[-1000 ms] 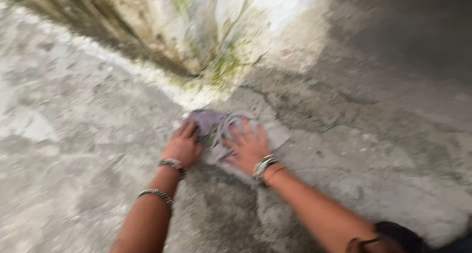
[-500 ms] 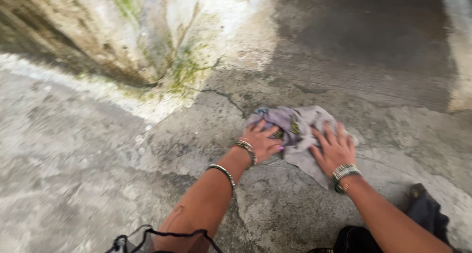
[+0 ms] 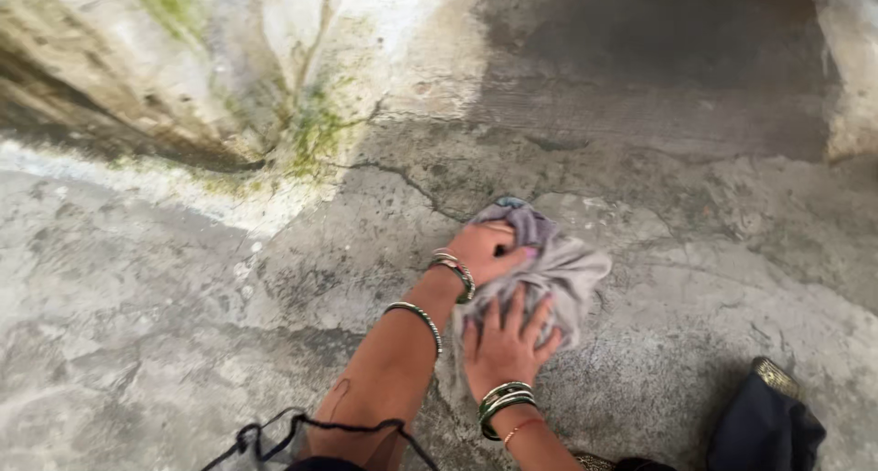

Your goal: The person wipes a concrete floor by hand with a cloth, repeatedly dipping the cloth into a bucket of water to clean the surface.

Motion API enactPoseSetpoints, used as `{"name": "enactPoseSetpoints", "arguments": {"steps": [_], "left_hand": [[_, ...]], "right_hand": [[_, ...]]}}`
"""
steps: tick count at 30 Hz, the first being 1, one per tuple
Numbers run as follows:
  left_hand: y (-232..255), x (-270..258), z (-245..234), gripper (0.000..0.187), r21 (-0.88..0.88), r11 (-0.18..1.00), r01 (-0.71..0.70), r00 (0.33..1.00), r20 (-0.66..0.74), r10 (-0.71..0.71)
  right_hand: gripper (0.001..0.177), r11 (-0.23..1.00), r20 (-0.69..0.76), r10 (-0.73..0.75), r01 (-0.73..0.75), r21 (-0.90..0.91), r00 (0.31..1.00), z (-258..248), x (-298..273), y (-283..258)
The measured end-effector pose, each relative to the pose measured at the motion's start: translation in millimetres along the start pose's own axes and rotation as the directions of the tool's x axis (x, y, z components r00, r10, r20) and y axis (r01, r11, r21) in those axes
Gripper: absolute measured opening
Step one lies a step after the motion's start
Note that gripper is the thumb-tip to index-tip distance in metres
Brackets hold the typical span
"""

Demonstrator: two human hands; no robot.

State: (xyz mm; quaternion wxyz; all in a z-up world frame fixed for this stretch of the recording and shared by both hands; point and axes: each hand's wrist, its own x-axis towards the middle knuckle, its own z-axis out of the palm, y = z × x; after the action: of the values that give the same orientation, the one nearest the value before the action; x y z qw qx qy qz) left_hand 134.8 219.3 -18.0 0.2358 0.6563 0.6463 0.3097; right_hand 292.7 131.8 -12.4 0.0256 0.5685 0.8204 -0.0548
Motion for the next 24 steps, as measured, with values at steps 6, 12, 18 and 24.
{"name": "enactPoseSetpoints", "arguments": {"steps": [6,12,18,24], "left_hand": [[22.8,3.5,-1.5,0.038,0.125,0.992,-0.027,0.987,-0.153,0.046],[56.8,41.5,52.2,0.037,0.092,0.973,-0.211,0.978,0.024,0.209],[141.3,72.1,141.7,0.05,0.058,0.866,-0.497,0.793,0.435,0.426],[141.8,68.9,146.3,0.037,0.111,0.846,-0.521,0.79,0.438,0.429]], "right_hand": [[0.064,0.998,-0.097,-0.067,0.065,-0.023,0.993,-24.4,11.5,64.4],[0.068,0.994,-0.246,0.089,-0.103,-0.046,0.965,-15.9,29.2,236.0],[0.074,0.874,-0.101,0.486,-0.486,0.025,0.868,-0.5,-7.0,365.4],[0.082,0.694,0.109,0.72,-0.714,-0.09,0.686,7.4,32.9,283.2]]}}
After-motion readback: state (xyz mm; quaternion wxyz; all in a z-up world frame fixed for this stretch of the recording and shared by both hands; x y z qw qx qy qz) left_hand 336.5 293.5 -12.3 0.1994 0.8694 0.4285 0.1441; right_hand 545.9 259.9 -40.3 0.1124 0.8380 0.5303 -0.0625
